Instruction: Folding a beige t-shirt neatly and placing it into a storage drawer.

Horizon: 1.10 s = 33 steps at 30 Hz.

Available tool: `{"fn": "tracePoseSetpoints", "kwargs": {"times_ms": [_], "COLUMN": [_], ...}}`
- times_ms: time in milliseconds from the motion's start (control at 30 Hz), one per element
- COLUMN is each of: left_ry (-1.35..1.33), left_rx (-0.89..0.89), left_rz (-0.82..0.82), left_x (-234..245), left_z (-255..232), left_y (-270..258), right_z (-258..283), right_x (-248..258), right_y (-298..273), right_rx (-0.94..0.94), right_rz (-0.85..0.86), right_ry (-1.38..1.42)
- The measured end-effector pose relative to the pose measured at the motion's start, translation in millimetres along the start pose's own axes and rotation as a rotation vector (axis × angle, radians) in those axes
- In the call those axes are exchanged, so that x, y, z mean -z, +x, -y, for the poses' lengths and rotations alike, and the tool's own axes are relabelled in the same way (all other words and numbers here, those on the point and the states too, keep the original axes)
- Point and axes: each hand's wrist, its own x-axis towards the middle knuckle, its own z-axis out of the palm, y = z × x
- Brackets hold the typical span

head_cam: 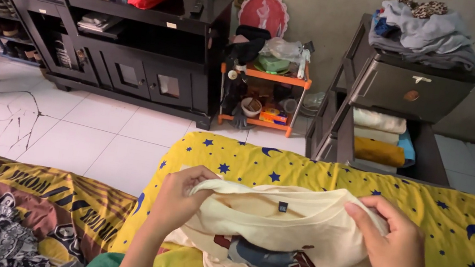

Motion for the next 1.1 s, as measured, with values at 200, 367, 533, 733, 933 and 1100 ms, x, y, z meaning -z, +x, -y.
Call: {"fn": "tracePoseSetpoints", "kwargs": {"times_ms": [200, 367, 533, 733, 933, 1100], "left_ry": [-0.231, 0.109, 0.362, 0.085, 0.441, 0.241], "left_rx": [0.108, 0.074, -0.035, -0.181, -0.233, -0.039], "left_rz": [0.426, 0.723, 0.696, 0.043, 0.201, 0.327], "left_x": [8, -5, -32, -55, -46, -34], "left_z": [3, 2, 26, 12, 32, 31], "left_y": [-7, -6, -5, -7, 2, 2], "right_z": [-4, -11, -23, -41, -83, -98], "right_x": [19, 23, 17, 4, -23, -27], "right_y": [4, 3, 1, 0, -8, -14], "right_rx": [-0.01, -0.137, -0.245, -0.266, -0.424, -0.568], "right_rz": [0.014, -0.065, -0.058, 0.002, 0.168, 0.183], "right_ry": [0.14, 0.158, 0.189, 0.279, -0.034, 0.031]}}
